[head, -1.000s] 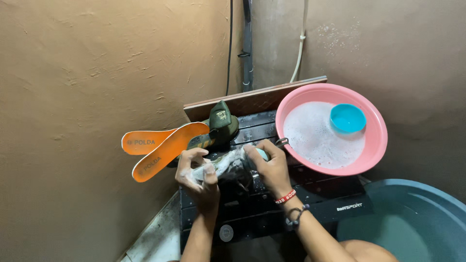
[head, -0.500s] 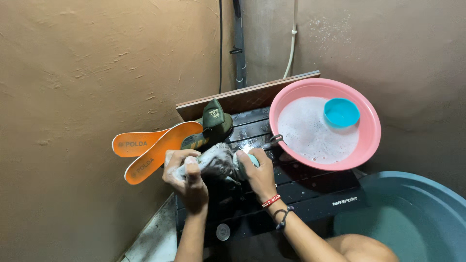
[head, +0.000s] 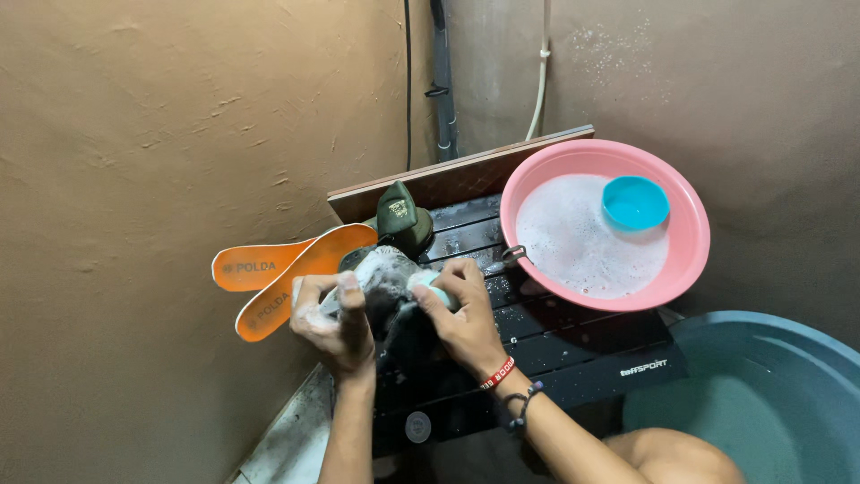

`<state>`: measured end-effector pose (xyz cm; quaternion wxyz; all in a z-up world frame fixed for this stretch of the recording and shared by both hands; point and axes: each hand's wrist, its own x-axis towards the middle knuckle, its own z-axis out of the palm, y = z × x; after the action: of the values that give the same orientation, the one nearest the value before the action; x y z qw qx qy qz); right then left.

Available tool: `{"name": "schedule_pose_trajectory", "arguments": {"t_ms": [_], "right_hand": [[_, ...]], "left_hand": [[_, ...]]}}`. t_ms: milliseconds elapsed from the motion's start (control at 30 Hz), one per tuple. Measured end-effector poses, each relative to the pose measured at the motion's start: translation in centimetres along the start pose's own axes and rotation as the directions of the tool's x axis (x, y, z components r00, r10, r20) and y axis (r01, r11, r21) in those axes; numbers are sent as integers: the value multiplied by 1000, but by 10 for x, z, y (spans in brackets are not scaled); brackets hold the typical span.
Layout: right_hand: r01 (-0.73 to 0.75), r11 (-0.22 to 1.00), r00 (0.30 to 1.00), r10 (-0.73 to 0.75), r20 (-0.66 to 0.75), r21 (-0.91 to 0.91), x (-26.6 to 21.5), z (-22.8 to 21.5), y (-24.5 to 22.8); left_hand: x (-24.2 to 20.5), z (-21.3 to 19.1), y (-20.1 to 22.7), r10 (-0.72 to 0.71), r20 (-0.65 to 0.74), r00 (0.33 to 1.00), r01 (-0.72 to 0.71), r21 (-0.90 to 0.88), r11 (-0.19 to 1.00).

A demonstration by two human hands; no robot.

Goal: The person cleans a shoe by applying soapy water from a pink bowl and scrubbing the sole and upper with a small brush while holding the shoe over a stool.

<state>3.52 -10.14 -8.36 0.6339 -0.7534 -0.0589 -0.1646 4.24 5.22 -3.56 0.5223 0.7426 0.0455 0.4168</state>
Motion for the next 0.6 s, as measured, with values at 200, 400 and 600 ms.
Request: {"name": "schedule_pose_trajectory", "arguments": {"t_ms": [200, 400, 600], "right_hand": [[-103, 977, 993, 113, 44, -185, 15, -11, 63], [-46, 996, 975, 27, 222, 80, 20, -17, -4], [-104, 963, 978, 144, 149, -250, 16, -8, 37]], "left_hand": [[3, -6, -12, 74, 103, 992, -80, 59, 995], [9, 1, -4, 51, 126, 991, -28, -180, 983], [8, -11, -25, -48, 93, 995, 61, -147, 987]]}}
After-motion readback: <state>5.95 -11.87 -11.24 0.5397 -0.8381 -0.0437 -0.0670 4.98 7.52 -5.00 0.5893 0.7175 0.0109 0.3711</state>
